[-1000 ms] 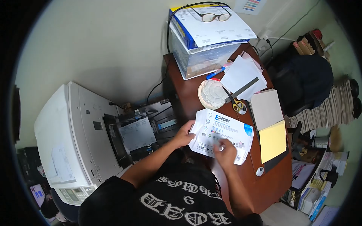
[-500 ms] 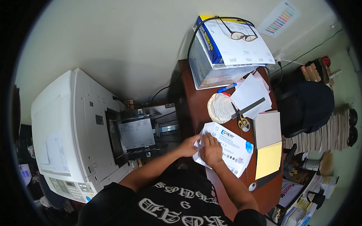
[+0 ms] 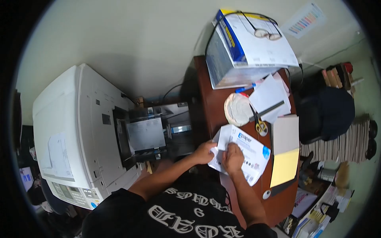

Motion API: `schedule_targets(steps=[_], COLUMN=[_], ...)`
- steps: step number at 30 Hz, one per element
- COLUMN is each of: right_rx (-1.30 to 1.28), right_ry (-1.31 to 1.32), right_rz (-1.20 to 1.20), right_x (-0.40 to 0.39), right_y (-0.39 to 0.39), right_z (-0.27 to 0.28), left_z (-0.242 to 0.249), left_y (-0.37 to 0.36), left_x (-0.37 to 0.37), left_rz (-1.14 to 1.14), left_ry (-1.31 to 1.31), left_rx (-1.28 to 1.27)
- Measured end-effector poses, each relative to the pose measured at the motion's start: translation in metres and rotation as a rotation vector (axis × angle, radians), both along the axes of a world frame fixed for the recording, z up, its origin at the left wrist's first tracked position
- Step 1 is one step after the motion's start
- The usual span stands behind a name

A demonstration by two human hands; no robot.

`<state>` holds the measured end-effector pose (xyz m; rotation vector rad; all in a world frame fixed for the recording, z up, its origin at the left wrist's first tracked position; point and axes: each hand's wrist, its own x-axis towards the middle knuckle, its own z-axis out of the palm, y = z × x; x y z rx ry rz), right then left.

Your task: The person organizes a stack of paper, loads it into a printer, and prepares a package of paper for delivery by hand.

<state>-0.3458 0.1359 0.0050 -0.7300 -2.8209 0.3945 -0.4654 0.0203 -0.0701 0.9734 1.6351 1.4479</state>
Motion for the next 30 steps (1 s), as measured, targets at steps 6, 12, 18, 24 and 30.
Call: schedule_targets(steps=[6, 12, 18, 24, 30], right_rx=[-0.05, -0.219, -0.271, -0.608, -0.387], right_ry=[0.125, 0.089, 0.153, 0.294, 0.008], right_rz=[-0.118, -0.109, -0.151, -0.53, -0.196], right_x=[0.016, 0.018, 0.017, 0.08, 0.108], right_y=[0.049, 0.063, 0.041, 0.03, -0.048], right_z=[0.045, 0.06, 0.061, 0.05, 0.045], left_z=[0.037, 0.096, 0.051, 0.074, 0.066], left_y=[-0.007, 0.017, 0.067, 0.068, 0.075], left_x=[-0.003, 0.01, 0.055, 0.047, 0.037], left_rz=[0.052, -0.035, -0.18, -0.117, -0.231], left_ry=[0.194, 0.66, 0.225, -0.548, -0.547], left_rx=[-0.128, -0.058, -0.294, -0.491, -0.613])
